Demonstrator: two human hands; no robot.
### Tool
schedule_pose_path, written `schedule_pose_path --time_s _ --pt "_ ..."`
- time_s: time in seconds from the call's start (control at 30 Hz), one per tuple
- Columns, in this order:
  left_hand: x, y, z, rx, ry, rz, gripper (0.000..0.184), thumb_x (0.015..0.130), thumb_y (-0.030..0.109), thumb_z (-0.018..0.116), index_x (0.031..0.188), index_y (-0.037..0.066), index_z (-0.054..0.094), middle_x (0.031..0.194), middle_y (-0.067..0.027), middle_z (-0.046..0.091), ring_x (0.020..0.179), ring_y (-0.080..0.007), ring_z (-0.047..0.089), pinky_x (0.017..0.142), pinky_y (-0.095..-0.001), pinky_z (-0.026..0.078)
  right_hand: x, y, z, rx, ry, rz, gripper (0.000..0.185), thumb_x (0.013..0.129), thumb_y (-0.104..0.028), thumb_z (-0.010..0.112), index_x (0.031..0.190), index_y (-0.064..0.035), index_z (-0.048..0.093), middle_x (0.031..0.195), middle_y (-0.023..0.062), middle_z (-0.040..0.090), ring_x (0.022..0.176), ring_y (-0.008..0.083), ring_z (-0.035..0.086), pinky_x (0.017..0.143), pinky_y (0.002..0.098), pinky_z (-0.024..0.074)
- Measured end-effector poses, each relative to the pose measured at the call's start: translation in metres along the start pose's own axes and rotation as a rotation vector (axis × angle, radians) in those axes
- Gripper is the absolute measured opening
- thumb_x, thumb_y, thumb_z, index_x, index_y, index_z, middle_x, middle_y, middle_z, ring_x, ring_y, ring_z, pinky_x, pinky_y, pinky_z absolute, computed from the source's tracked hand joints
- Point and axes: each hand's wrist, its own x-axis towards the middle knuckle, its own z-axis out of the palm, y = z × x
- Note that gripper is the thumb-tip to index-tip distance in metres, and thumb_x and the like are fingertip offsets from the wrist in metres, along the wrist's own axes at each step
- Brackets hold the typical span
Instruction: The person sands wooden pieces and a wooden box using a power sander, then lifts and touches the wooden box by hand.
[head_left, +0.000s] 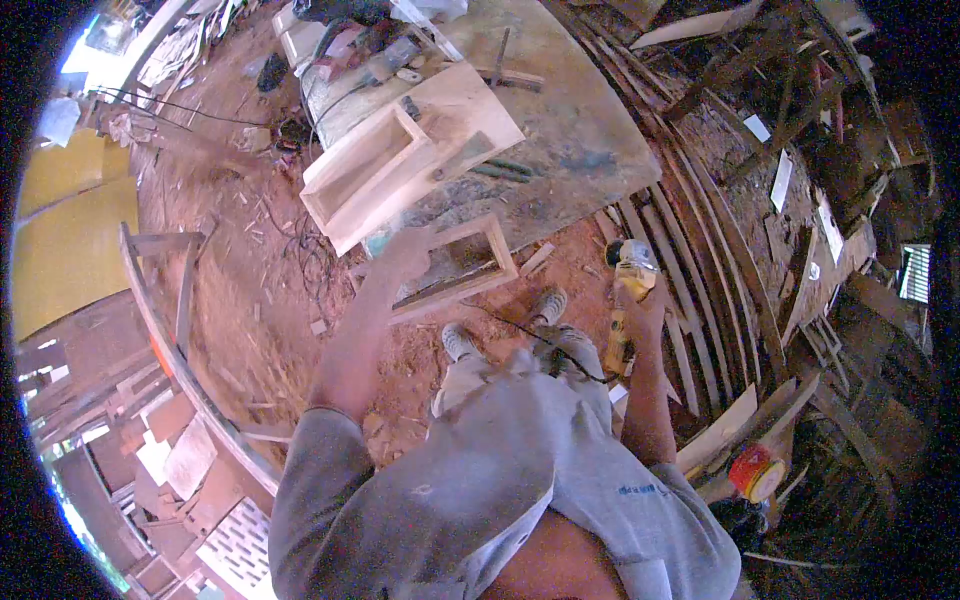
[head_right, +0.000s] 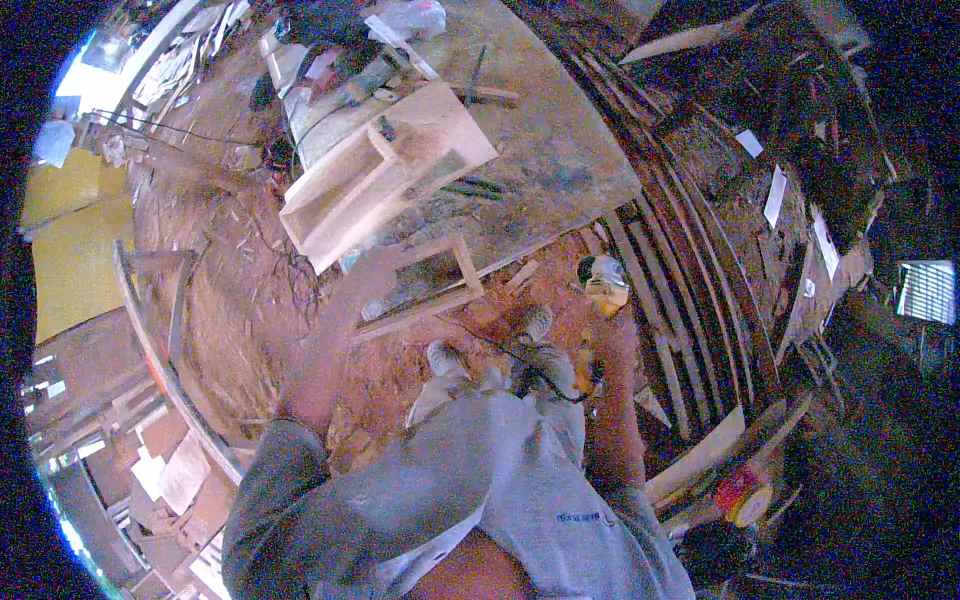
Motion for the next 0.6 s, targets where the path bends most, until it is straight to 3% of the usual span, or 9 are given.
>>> schedule_pose_path --time_s 0.03,0.13,0.23,0.33,0.43,0.53,0.6 --pt "0.017 -0.017 0.018 -0.005 0.009 0.03 0.057 0.081 0.003 0.063 0.137 0.004 0.057 0.114 -0.0238 0.072 0.105 -0.0427 0.07 0.09 -0.0517 0.058 0.003 0.015 -0.001 -0.145 0.031 0.057 0.048 0.091 -0.024 0.077 0.13 -0.0002 0.06 0.114 0.0122 0.072 0.097 0.0224 0.071 0.082 0.0376 0.057" --pt "0.037 -0.029 0.039 0.063 0.048 0.092 0.047 0.081 0.001 0.062 0.128 0.003 0.061 0.11 -0.0239 0.072 0.106 -0.0425 0.07 0.091 -0.0509 0.057 0.007 0.051 -0.004 -0.444 0.116 0.144 0.055 0.089 -0.033 0.08 0.128 0.0007 0.062 0.112 0.0155 0.074 0.1 0.0241 0.072 0.085 0.0388 0.0571" --pt "0.033 -0.034 0.062 0.009 0.224 0.036 0.044 0.085 0.009 0.066 0.128 0.004 0.061 0.115 -0.0223 0.071 0.109 -0.0422 0.068 0.095 -0.0518 0.055 -0.007 0.042 0.003 -0.419 0.127 0.106 0.059 0.087 -0.039 0.081 0.127 0.0008 0.064 0.112 0.0174 0.074 0.101 0.0263 0.073 0.087 0.0398 0.057" --pt "-0.015 0.016 0.05 0.033 0.889 0.069 0.041 0.089 0.021 0.07 0.126 0.006 0.061 0.121 -0.0197 0.069 0.113 -0.0397 0.067 0.099 -0.0514 0.053 -0.016 0.008 0.008 -0.327 0.093 0.154 0.059 0.087 -0.039 0.082 0.127 0.0003 0.064 0.113 0.0172 0.074 0.101 0.0273 0.073 0.087 0.0399 0.057" --pt "-0.057 0.043 0.081 0.071 0.717 0.03 0.04 0.095 0.035 0.066 0.123 0.006 0.061 0.127 -0.0179 0.066 0.116 -0.0363 0.066 0.102 -0.05 0.05 -0.027 -0.003 0.016 -0.297 0.099 0.147 0.056 0.088 -0.038 0.081 0.125 0.0005 0.064 0.113 0.0161 0.073 0.1 0.0258 0.072 0.086 0.0392 0.0568" --pt "-0.061 0.034 0.107 0.001 0.201 -0.164 0.041 0.099 0.04 0.061 0.119 0.005 0.062 0.118 -0.0181 0.069 0.112 -0.0341 0.068 0.096 -0.0498 0.053 -0.03 0.007 0.026 -0.229 0.064 0.109 0.051 0.09 -0.035 0.079 0.124 -0.0001 0.064 0.111 0.0127 0.073 0.096 0.0222 0.071 0.084 0.0378 0.0567" --pt "-0.063 0.033 0.1 0.041 0.163 -0.112 0.045 0.101 0.045 0.057 0.117 0.003 0.061 0.111 -0.0189 0.07 0.108 -0.0341 0.069 0.092 -0.0509 0.055 -0.016 0.043 0.032 -0.159 0.041 -0.027 0.047 0.093 -0.032 0.078 0.124 -0.0009 0.065 0.109 0.0097 0.072 0.093 0.0186 0.069 0.08 0.0359 0.057"
